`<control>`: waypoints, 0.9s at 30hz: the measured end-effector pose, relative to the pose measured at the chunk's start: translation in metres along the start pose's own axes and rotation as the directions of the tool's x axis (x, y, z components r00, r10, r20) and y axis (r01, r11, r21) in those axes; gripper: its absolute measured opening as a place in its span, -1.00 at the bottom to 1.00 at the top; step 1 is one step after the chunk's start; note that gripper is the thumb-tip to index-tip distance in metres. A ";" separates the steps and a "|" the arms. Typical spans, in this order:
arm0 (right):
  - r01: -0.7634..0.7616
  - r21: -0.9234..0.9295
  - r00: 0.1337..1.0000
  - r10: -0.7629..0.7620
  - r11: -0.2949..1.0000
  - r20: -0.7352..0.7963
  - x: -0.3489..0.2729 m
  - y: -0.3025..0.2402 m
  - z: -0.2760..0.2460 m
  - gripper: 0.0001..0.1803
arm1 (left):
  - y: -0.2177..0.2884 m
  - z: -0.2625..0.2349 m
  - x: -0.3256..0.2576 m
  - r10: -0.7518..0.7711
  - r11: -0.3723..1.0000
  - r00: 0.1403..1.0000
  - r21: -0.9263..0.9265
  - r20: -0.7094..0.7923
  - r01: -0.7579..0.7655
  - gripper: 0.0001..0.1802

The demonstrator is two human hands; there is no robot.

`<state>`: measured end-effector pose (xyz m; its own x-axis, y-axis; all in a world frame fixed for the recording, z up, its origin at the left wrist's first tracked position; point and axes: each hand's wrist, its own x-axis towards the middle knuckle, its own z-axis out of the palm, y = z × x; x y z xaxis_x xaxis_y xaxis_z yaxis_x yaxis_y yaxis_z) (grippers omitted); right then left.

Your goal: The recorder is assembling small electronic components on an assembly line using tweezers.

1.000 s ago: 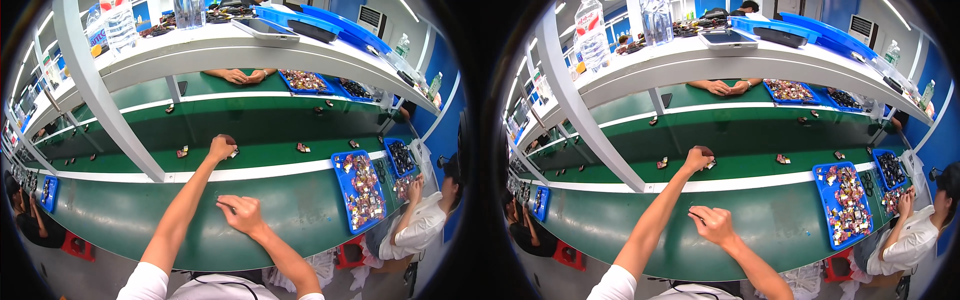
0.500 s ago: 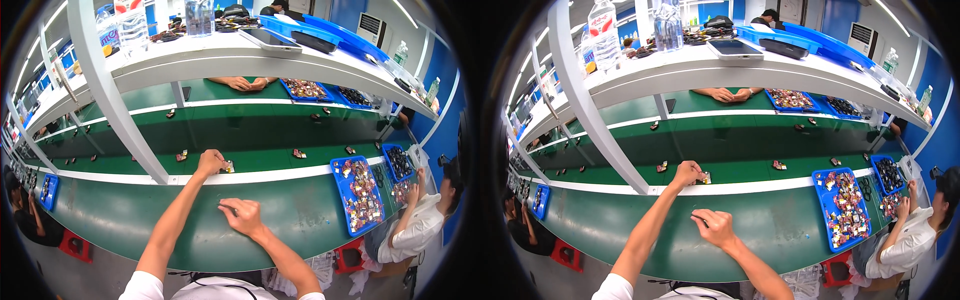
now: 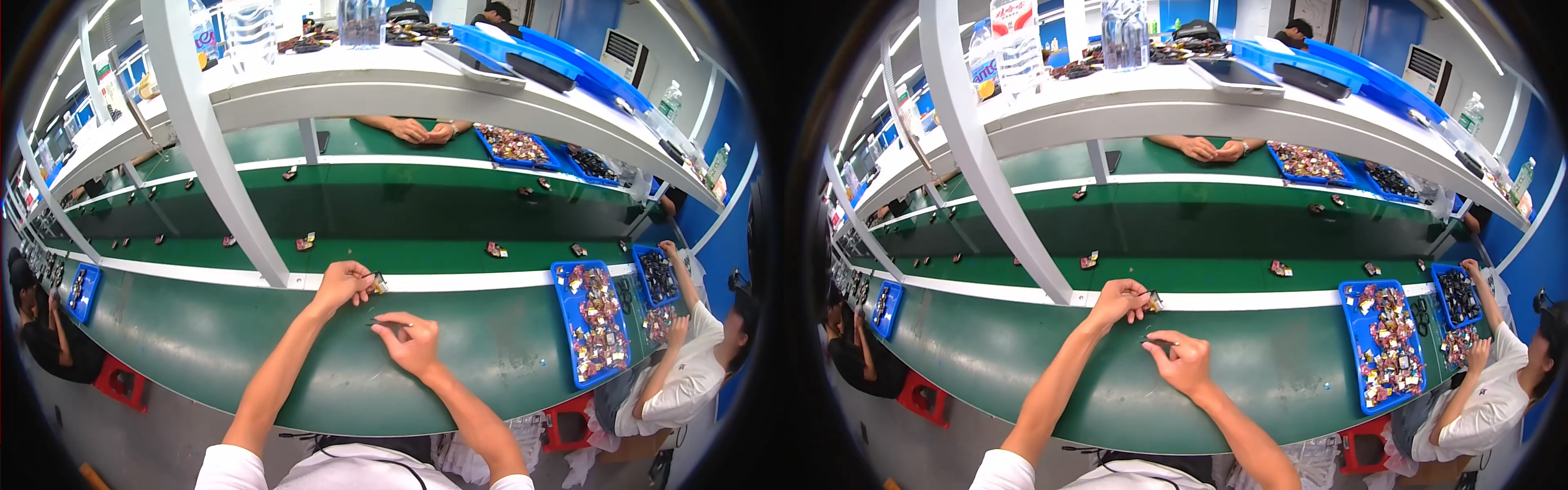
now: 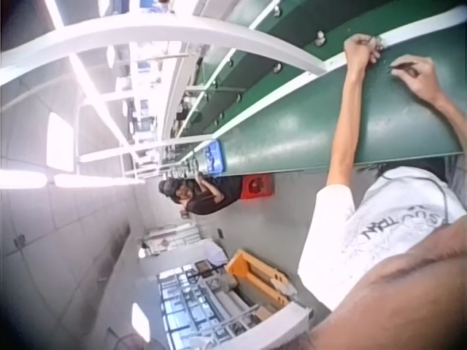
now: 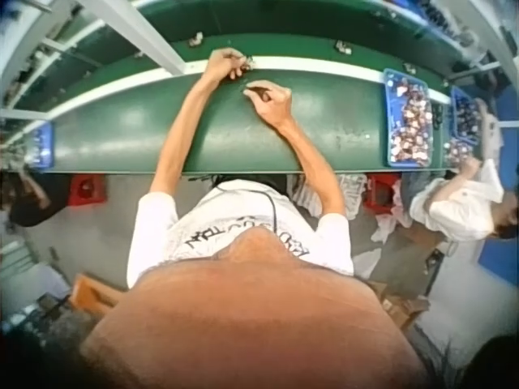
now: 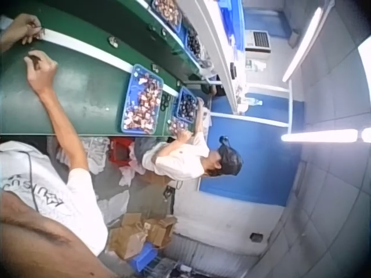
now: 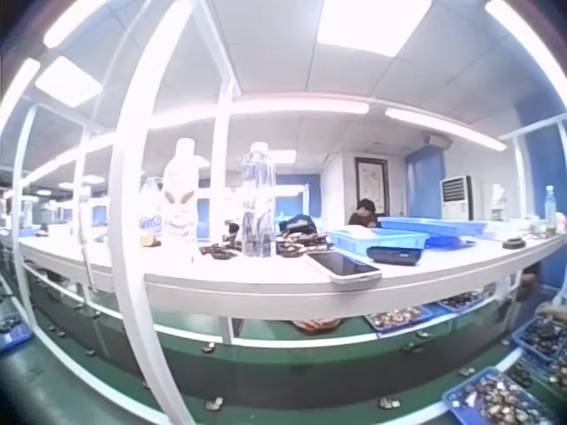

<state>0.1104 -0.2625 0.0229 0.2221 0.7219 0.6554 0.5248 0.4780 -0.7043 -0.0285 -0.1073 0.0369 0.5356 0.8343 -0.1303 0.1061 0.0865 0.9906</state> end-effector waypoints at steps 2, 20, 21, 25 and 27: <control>-0.156 0.048 0.988 0.155 0.987 0.013 -0.003 -0.002 0.002 -0.82 | 0.003 -0.007 -0.032 -0.030 0.999 0.997 0.038 -0.077 0.033 -0.89; -0.381 0.304 0.924 0.352 0.873 0.147 -0.002 -0.001 0.001 -0.89 | -0.014 0.008 -0.105 0.116 0.993 0.986 0.023 -0.116 -0.114 -0.86; -0.387 0.302 0.922 0.355 0.871 0.156 -0.002 -0.003 0.001 -0.89 | -0.016 0.009 -0.104 0.110 0.994 0.986 0.018 -0.122 -0.109 -0.86; -0.379 0.222 0.925 0.361 0.898 0.118 -0.003 -0.003 0.002 -0.90 | -0.017 0.010 -0.103 0.100 0.994 0.985 -0.021 -0.139 -0.104 -0.86; -0.374 0.195 0.927 0.358 0.906 0.116 -0.004 -0.002 0.002 -0.90 | -0.017 0.010 -0.103 0.093 0.994 0.985 -0.043 -0.148 -0.100 -0.86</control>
<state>0.1064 -0.2655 0.0211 0.2978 0.8981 0.3237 0.2320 0.2608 -0.9371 -0.0766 -0.1999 0.0334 0.4136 0.9099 -0.0301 0.0159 0.0258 0.9995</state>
